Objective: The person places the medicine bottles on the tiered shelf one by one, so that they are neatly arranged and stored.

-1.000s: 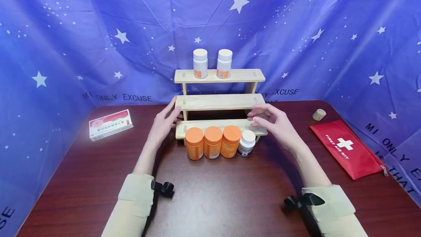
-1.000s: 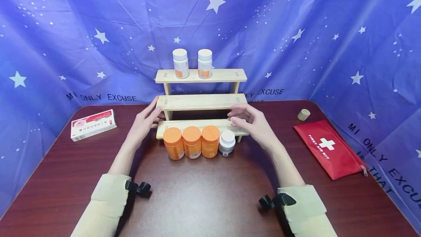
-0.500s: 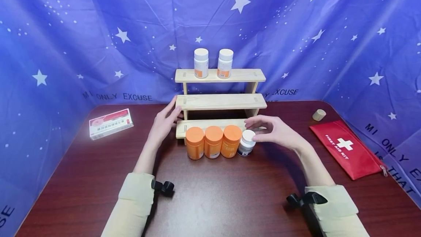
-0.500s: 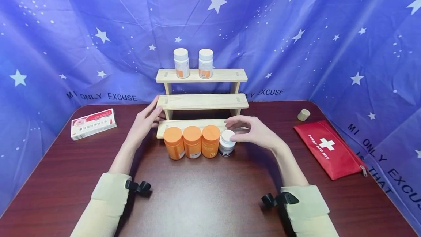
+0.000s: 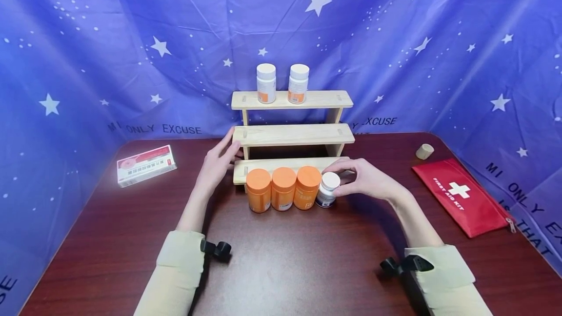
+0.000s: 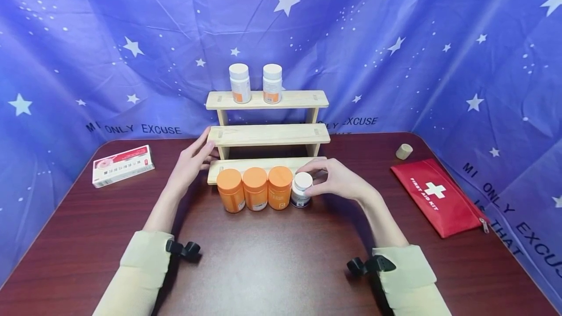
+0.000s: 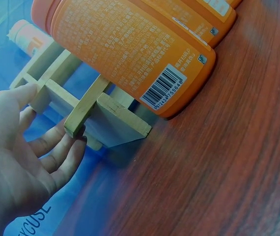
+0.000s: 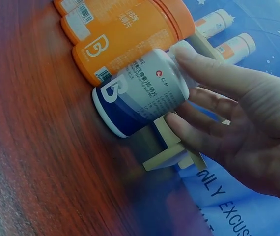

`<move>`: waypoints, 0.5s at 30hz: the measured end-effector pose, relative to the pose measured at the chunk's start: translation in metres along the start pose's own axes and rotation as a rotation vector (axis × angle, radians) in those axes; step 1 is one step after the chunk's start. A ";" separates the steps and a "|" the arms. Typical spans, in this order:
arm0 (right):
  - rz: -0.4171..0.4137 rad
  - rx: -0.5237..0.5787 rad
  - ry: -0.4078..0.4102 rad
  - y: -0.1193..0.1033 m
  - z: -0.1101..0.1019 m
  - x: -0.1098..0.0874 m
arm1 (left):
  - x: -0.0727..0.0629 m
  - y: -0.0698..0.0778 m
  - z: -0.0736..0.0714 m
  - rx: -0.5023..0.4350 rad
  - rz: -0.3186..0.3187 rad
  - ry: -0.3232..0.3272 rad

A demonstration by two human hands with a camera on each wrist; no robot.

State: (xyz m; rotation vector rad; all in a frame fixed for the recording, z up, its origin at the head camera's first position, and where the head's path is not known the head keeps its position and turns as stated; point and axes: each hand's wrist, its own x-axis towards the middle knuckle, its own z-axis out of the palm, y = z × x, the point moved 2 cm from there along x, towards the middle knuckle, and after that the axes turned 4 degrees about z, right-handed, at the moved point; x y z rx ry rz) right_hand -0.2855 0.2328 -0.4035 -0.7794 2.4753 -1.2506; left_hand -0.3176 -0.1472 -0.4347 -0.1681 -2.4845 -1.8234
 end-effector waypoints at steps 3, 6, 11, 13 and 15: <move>-0.001 -0.031 0.019 0.000 0.001 0.000 | 0.001 -0.001 0.000 -0.001 0.001 0.000; -0.003 -0.048 0.032 0.000 0.000 0.000 | 0.000 -0.001 0.000 0.002 0.005 0.003; -0.006 -0.026 0.026 0.001 -0.004 -0.002 | 0.000 0.001 0.000 0.002 0.008 0.004; -0.016 -0.015 0.020 0.000 -0.007 -0.004 | 0.000 0.001 0.000 0.002 0.009 0.005; -0.027 0.007 0.025 0.000 -0.010 -0.006 | 0.000 0.001 0.000 0.003 0.011 0.005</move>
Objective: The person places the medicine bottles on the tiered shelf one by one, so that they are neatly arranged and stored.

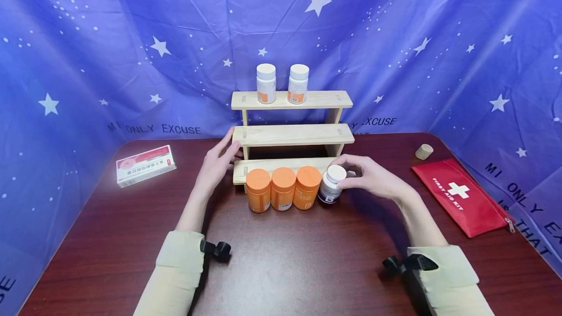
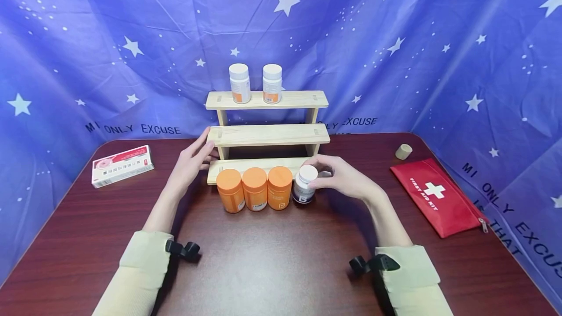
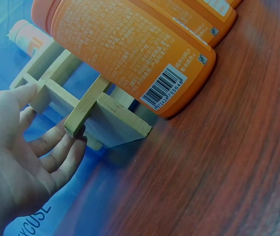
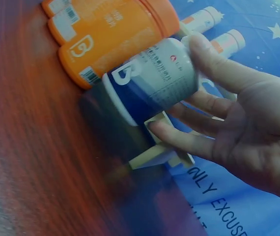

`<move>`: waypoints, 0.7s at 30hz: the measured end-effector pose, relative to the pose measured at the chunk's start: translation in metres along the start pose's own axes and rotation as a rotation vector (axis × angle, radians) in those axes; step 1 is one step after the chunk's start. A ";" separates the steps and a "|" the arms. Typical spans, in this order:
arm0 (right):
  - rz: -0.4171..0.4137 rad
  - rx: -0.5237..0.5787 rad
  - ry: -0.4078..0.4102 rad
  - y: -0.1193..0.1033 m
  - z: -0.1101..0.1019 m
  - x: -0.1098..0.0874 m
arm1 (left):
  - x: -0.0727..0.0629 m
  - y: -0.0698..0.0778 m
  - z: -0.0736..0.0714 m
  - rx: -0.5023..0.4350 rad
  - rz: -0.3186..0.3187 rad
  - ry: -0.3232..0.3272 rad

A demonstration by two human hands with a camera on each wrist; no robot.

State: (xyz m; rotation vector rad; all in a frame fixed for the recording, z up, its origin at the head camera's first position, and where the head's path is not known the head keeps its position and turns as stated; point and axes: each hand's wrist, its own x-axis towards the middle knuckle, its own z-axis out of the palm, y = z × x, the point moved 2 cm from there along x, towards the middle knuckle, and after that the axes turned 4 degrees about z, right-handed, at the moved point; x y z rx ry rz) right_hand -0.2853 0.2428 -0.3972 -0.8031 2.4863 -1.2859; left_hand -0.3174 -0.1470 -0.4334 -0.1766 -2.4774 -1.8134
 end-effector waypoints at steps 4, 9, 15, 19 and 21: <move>0.009 0.153 0.011 -0.003 -0.005 -0.005 | -0.001 -0.001 -0.001 0.006 0.002 0.000; -0.024 0.426 -0.039 -0.010 -0.007 -0.008 | -0.002 -0.001 -0.003 0.007 0.000 0.003; -0.107 0.470 -0.040 -0.019 -0.011 -0.009 | -0.001 -0.001 -0.001 -0.007 -0.001 0.004; -0.136 0.431 0.039 -0.024 -0.017 -0.010 | 0.000 -0.001 0.001 -0.020 0.009 -0.008; -0.129 0.414 0.075 -0.028 -0.019 -0.009 | 0.000 -0.001 0.000 -0.020 0.014 -0.003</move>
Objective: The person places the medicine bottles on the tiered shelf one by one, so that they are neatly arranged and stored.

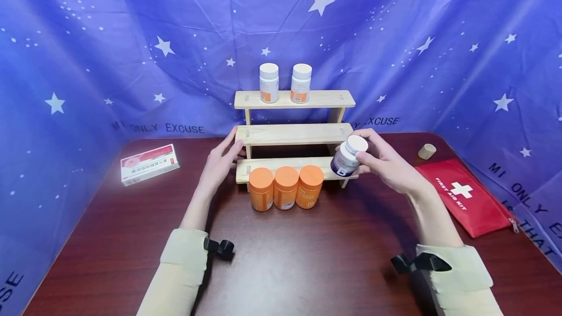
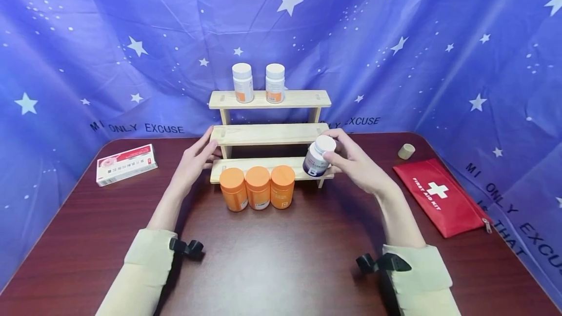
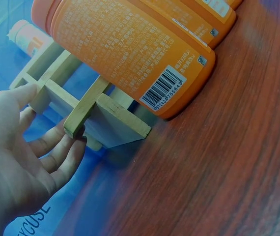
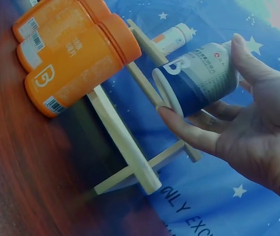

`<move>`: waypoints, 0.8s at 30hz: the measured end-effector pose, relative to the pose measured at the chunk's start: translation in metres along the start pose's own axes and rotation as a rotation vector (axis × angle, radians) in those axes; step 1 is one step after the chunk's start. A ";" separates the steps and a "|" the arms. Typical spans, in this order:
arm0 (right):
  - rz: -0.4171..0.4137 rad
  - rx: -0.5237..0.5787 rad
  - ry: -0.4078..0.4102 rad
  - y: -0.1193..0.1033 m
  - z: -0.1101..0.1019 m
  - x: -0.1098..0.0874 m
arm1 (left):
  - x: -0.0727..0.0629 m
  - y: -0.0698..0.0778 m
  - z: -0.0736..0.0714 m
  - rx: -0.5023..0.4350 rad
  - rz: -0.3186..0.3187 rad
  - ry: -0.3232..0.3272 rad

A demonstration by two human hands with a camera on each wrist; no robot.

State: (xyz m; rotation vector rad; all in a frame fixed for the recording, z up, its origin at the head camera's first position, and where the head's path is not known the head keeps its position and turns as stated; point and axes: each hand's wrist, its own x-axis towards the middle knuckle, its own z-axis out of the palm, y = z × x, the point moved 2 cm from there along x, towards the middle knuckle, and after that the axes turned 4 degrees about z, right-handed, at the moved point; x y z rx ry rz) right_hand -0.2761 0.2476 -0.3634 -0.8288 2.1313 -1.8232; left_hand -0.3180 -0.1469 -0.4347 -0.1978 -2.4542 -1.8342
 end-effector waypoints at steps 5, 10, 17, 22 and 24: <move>0.038 -0.020 0.050 -0.016 -0.003 0.006 | 0.000 0.001 0.001 0.004 -0.003 0.008; 0.082 -0.099 0.062 -0.034 -0.009 0.016 | 0.000 0.001 0.001 0.006 -0.006 0.007; 0.103 -0.075 0.096 -0.054 -0.021 0.033 | 0.000 0.003 0.000 0.008 -0.004 0.007; 0.100 -0.037 0.136 -0.061 -0.028 0.047 | 0.000 0.001 0.000 0.013 -0.006 -0.001; 0.109 -0.034 0.150 -0.063 -0.031 0.054 | 0.000 0.001 -0.001 0.014 -0.007 -0.002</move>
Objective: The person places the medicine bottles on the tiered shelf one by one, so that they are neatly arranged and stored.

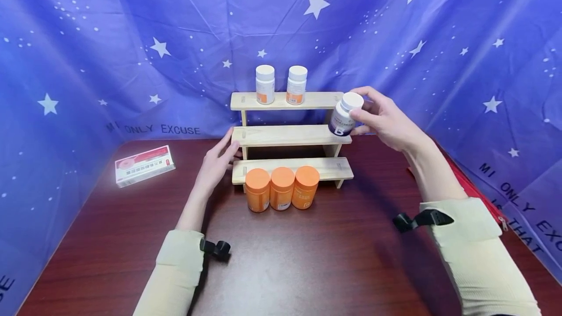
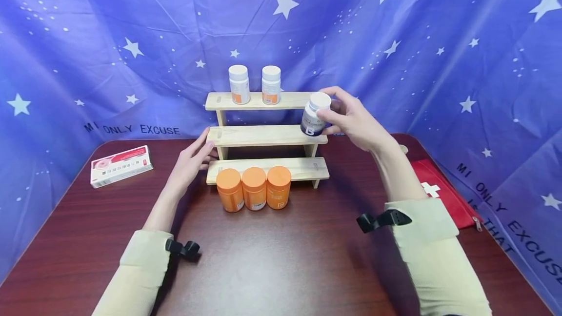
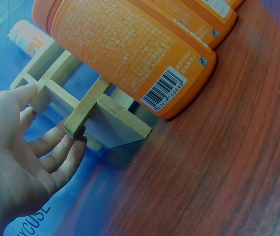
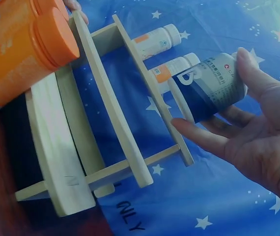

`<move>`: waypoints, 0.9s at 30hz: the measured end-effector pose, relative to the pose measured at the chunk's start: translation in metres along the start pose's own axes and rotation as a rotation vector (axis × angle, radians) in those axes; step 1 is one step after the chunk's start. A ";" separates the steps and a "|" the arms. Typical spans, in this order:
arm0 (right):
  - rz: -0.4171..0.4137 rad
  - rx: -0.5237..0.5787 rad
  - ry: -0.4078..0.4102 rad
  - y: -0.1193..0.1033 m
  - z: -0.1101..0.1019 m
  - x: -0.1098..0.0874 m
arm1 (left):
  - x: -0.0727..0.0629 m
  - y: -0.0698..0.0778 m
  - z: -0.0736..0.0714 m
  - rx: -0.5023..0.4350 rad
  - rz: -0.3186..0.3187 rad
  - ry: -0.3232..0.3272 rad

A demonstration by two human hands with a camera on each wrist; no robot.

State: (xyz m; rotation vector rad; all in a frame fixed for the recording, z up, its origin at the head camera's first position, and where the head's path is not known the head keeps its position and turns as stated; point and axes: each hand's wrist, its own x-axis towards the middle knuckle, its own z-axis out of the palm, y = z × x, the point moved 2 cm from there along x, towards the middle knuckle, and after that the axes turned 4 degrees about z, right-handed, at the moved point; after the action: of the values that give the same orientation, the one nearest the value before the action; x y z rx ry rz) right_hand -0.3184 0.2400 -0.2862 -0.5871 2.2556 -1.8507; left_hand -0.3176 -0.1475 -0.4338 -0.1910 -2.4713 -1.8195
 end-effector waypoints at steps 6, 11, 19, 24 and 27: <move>0.034 -0.044 0.062 -0.008 -0.002 0.027 | -0.001 -0.001 -0.003 0.003 -0.010 0.003; 0.067 -0.067 0.073 -0.016 -0.002 0.046 | -0.001 -0.001 -0.002 0.005 -0.011 0.003; 0.133 -0.061 0.133 -0.028 -0.010 0.071 | 0.000 0.001 0.000 -0.002 -0.010 0.002; 0.163 -0.103 0.151 -0.028 -0.012 0.083 | 0.000 0.001 0.000 -0.009 -0.014 0.004; 0.168 -0.125 0.152 -0.026 -0.012 0.088 | -0.001 0.002 0.000 -0.016 -0.013 0.006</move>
State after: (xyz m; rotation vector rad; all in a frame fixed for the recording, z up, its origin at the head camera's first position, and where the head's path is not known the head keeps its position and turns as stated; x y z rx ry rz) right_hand -0.3984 0.2118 -0.2482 -0.2713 2.4464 -1.7376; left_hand -0.3166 -0.1470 -0.4323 -0.1697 -2.4607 -1.8420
